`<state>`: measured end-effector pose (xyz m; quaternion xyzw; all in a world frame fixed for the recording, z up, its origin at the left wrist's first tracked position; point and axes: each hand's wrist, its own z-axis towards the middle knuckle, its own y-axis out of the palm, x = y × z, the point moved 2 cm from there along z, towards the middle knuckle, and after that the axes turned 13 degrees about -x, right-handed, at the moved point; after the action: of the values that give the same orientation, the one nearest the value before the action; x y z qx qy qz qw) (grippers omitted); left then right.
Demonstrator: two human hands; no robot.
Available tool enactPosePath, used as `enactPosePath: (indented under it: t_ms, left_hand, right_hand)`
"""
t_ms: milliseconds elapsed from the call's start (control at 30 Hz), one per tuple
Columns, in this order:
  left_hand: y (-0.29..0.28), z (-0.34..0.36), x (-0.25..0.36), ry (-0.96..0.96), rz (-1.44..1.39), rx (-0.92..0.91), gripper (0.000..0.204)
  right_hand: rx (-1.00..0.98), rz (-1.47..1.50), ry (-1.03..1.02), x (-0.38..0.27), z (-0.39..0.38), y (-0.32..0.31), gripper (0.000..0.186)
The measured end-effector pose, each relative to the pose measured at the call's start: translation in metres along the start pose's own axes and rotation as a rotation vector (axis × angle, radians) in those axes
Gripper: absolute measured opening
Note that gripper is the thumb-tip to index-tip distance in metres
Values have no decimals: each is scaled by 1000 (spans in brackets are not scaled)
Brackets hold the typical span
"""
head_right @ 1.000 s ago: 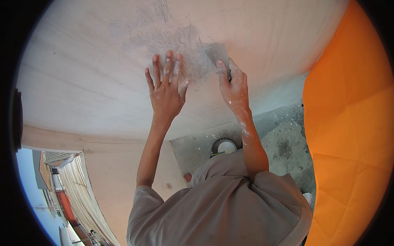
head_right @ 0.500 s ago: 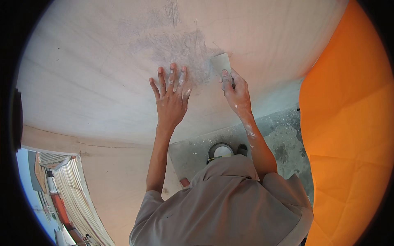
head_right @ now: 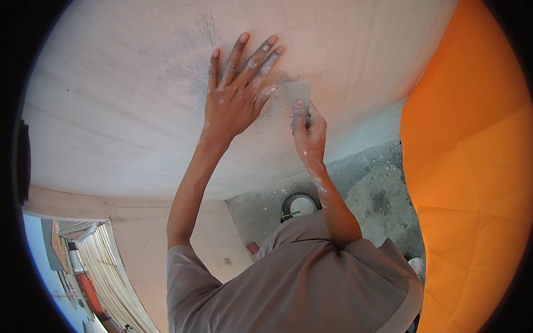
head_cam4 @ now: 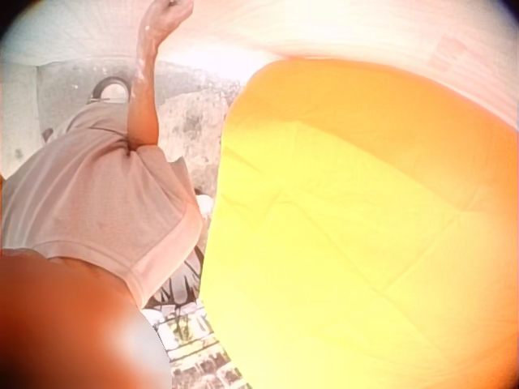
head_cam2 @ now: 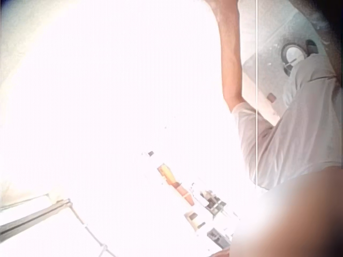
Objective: Scrape and smooth a damaged area on a wall using a putty knife.
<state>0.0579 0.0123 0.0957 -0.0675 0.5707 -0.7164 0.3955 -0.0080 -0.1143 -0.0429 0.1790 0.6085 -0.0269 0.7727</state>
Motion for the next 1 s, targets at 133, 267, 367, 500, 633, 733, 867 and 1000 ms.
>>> enactPosePath:
  t_ms: [133,267,367,500,633,733,867,1000]
  left_hand:
    - [20,-23,4,100,-73,-167,67]
    - [11,-39,-8,42,-43,-167,65]
    - [-11,-30,-13,-108,86,53,62]
    - [-20,-9,-6,-69,-22,59,53]
    - [-10,-24,-25,42,126,-57,50]
    - [15,-75,-47,-87,160,-23,54]
    - [36,-124,-61,-343,143,76,55]
    - [51,-153,-45,-516,-3,29,67]
  right_hand:
    - [25,-57,29,-4,-2,-10,39]
    - [-118,-262,39,-15,5,-2,41]
    - [-225,-263,78,-10,7,6,42]
    - [-170,-142,25,-15,7,12,39]
    - [-127,-58,33,-21,2,11,36]
    - [-218,-150,55,-10,1,5,34]
    - [-221,-194,60,-8,-10,-1,33]
    - [-232,-180,58,-15,-12,9,33]
